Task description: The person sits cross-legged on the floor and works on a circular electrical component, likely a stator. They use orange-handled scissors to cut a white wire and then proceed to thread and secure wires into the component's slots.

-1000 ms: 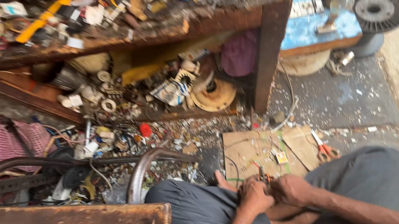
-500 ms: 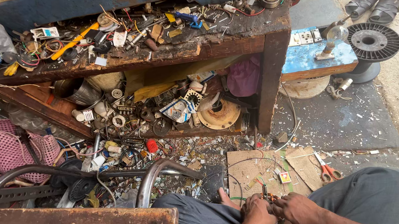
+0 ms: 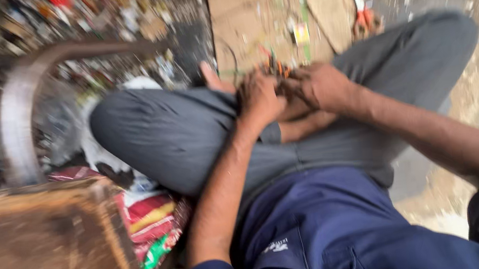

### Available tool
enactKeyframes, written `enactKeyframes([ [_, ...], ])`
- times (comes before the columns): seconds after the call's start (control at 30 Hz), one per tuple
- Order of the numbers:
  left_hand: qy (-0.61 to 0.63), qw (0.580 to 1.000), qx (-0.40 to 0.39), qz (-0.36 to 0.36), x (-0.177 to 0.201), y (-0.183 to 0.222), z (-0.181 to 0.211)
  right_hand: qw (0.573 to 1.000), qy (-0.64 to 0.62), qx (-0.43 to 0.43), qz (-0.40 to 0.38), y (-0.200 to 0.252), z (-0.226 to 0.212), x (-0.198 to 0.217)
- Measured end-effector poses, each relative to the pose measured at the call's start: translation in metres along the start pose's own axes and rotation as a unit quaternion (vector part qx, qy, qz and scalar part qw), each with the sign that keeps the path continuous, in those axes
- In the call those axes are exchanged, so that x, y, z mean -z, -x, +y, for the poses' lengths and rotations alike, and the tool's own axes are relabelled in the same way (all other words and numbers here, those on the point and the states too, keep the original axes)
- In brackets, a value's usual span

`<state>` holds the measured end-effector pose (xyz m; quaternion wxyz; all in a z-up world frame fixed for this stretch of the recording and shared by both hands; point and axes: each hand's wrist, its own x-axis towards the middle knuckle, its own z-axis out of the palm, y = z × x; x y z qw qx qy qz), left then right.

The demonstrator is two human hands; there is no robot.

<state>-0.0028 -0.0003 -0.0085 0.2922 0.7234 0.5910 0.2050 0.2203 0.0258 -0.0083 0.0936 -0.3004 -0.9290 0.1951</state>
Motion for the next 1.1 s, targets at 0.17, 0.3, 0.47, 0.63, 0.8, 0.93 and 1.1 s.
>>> enactKeyframes([
  [0.17,0.032,0.999,0.012,0.010,0.018,0.002,0.006,0.983,-0.124,-0.134,-0.027,-0.024,-0.024,0.021],
  [0.3,0.120,0.991,0.052,-0.016,0.039,-0.007,0.002,0.893,-0.314,-0.317,-0.051,-0.035,-0.021,0.028],
  [0.47,0.083,0.988,-0.008,0.127,0.063,-0.006,0.004,0.979,-0.128,-0.158,-0.013,-0.024,-0.029,0.044],
  [0.63,0.180,0.974,0.102,-0.090,0.066,-0.005,0.013,0.994,-0.069,-0.083,-0.014,-0.026,-0.031,0.037],
  [0.8,0.056,0.997,0.036,-0.033,0.050,-0.004,0.012,0.977,-0.125,-0.173,-0.018,-0.020,-0.020,0.029],
  [0.93,-0.034,0.998,0.058,-0.003,0.045,-0.005,0.000,0.977,-0.117,-0.176,0.025,-0.008,0.011,0.042],
  [1.1,-0.009,1.000,0.008,0.015,0.049,0.002,0.008,0.962,-0.151,-0.226,-0.017,-0.004,0.039,0.045],
])
